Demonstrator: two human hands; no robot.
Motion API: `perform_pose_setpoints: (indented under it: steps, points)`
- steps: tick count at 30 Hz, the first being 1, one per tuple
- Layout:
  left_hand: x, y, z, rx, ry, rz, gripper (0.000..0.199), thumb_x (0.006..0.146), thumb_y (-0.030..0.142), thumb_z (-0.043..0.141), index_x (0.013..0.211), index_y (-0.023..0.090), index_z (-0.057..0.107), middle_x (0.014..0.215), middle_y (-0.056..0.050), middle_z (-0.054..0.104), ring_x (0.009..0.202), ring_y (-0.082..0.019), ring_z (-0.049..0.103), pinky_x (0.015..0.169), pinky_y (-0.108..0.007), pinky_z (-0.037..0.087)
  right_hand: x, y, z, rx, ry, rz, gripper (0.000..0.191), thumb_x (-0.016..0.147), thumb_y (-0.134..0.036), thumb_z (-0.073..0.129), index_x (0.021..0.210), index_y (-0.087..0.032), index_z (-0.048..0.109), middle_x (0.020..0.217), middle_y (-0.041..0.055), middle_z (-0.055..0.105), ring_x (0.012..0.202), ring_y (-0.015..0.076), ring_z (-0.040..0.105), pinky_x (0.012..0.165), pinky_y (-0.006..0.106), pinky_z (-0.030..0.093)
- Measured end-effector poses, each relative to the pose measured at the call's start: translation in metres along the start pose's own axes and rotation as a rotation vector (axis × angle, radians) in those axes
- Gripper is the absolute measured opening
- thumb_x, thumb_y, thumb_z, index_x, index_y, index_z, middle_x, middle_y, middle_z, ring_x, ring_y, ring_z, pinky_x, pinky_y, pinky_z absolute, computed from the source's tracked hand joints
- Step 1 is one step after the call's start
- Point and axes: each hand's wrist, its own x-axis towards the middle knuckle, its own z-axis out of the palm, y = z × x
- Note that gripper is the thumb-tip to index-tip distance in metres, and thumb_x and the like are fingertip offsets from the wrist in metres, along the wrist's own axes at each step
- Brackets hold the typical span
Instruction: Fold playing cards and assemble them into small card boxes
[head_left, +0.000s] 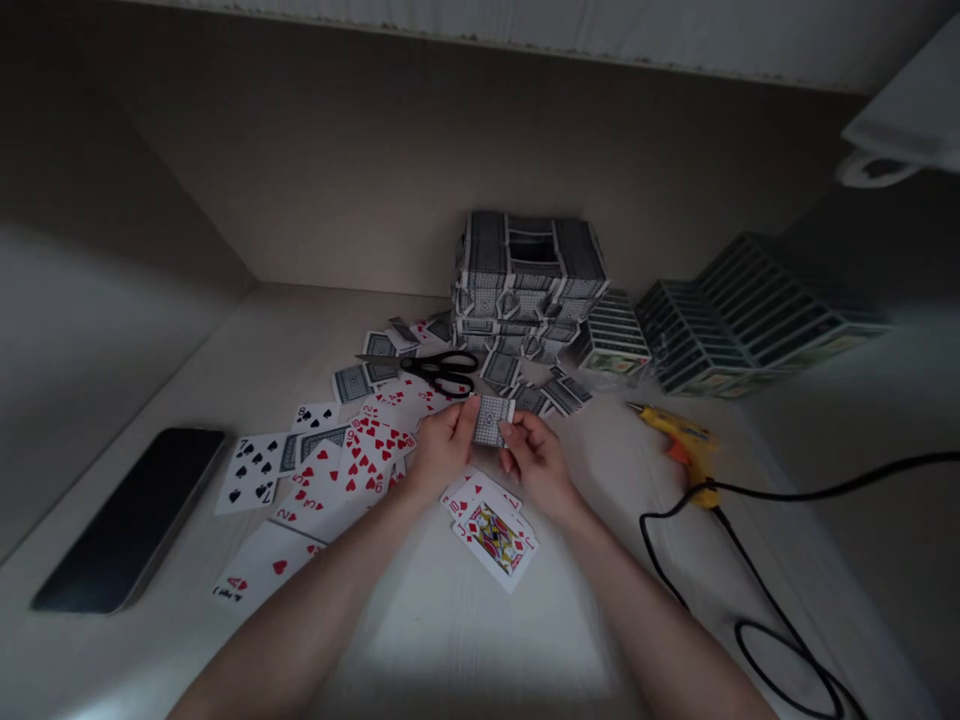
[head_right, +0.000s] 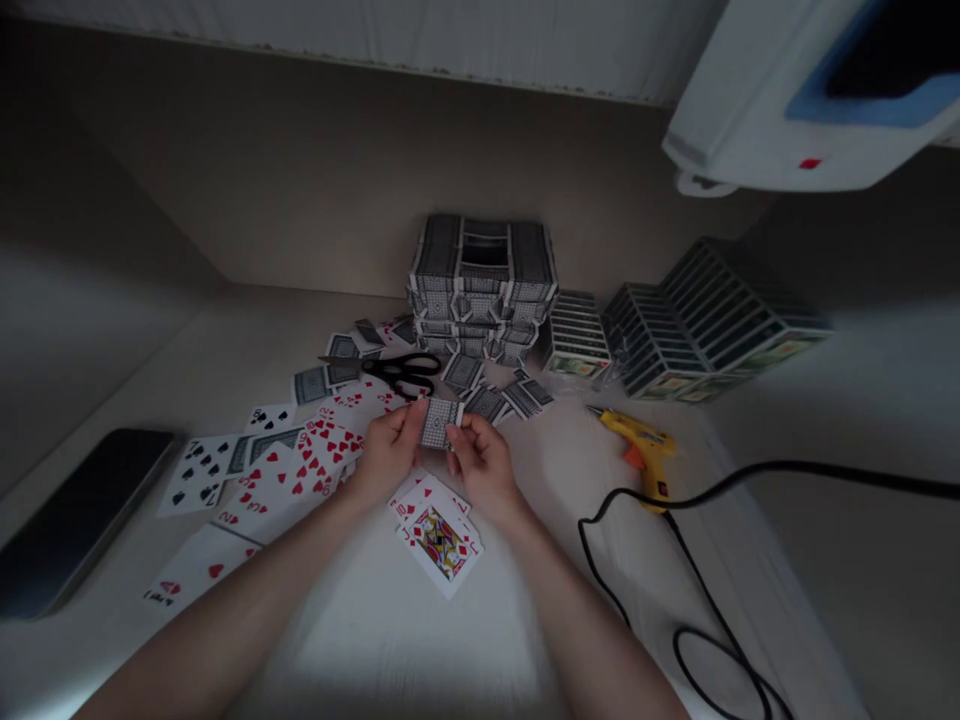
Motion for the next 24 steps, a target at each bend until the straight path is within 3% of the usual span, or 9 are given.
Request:
perform_pose_setpoints:
  steps: [6,10,13,15,18,21,24]
  points:
    - [-0.002,-0.002,0.002,-0.195,-0.025,-0.077,0.043,0.085,0.051,0.035,0.067,0.018,0.055,0.039,0.005,0.044,0.036,-0.009,0.042,0.041,-0.021,0.032,0.008,0.006,-0.006,0.123,0.304,-0.079,0.028,0.076,-0.045,0.057,0.085,-0.019,0.049,0.047,-0.009,0.048,0.036,0.0062,0.04,0.037,0.019,0.035]
    - [-0.001,-0.004,0.002,-0.22,-0.036,-0.075,0.043,0.085,0.052,0.036,0.067,0.018,0.054,0.041,0.005,0.044,0.037,-0.009,0.043,0.04,-0.021,0.032,0.01,0.009,-0.009,0.167,0.365,-0.077,0.043,0.074,-0.044,0.06,0.106,-0.021,0.044,0.057,-0.0072,0.058,0.036,0.0076,0.046,0.041,0.022,0.043]
    - [0.0,-0.003,0.001,-0.234,-0.049,-0.081,0.042,0.085,0.052,0.036,0.067,0.018,0.054,0.041,0.005,0.044,0.037,-0.009,0.043,0.04,-0.021,0.032,0.008,0.006,-0.009,0.141,0.356,-0.071,0.062,0.077,-0.044,0.058,0.127,-0.024,0.029,0.059,-0.0082,0.058,0.033,0.0074,0.043,0.04,0.023,0.043]
    - [0.0,-0.002,0.001,-0.245,-0.052,-0.083,0.041,0.085,0.051,0.037,0.068,0.018,0.054,0.041,0.005,0.045,0.037,-0.009,0.043,0.04,-0.021,0.032,0.006,0.004,-0.009,0.087,0.3,-0.062,0.062,0.079,-0.045,0.055,0.131,-0.025,0.027,0.057,-0.0091,0.056,0.03,0.0067,0.039,0.035,0.021,0.038]
    - [0.0,0.001,0.0,-0.261,-0.045,-0.088,0.041,0.084,0.051,0.038,0.067,0.017,0.054,0.041,0.005,0.045,0.037,-0.009,0.043,0.04,-0.021,0.033,0.003,0.005,-0.011,-0.102,0.072,-0.037,0.041,0.079,-0.046,0.054,0.112,-0.022,0.051,0.055,-0.0067,0.053,0.035,0.0069,0.039,0.035,0.02,0.031]
    - [0.001,0.003,0.0,-0.255,-0.042,-0.104,0.041,0.083,0.051,0.04,0.066,0.017,0.053,0.04,0.005,0.045,0.036,-0.009,0.043,0.04,-0.02,0.034,-0.001,0.005,-0.014,-0.398,-0.23,-0.092,0.034,0.07,-0.044,0.066,0.093,-0.02,0.062,0.063,-0.0031,0.055,0.052,0.0098,0.048,0.048,0.022,0.038]
    - [0.002,0.003,0.0,-0.257,-0.053,-0.117,0.041,0.083,0.052,0.04,0.067,0.017,0.053,0.04,0.006,0.045,0.035,-0.009,0.043,0.039,-0.02,0.034,-0.009,-0.001,-0.015,-0.626,-0.391,-0.181,0.042,0.055,-0.043,0.077,0.087,-0.019,0.064,0.078,0.001,0.057,0.067,0.0135,0.051,0.06,0.025,0.042]
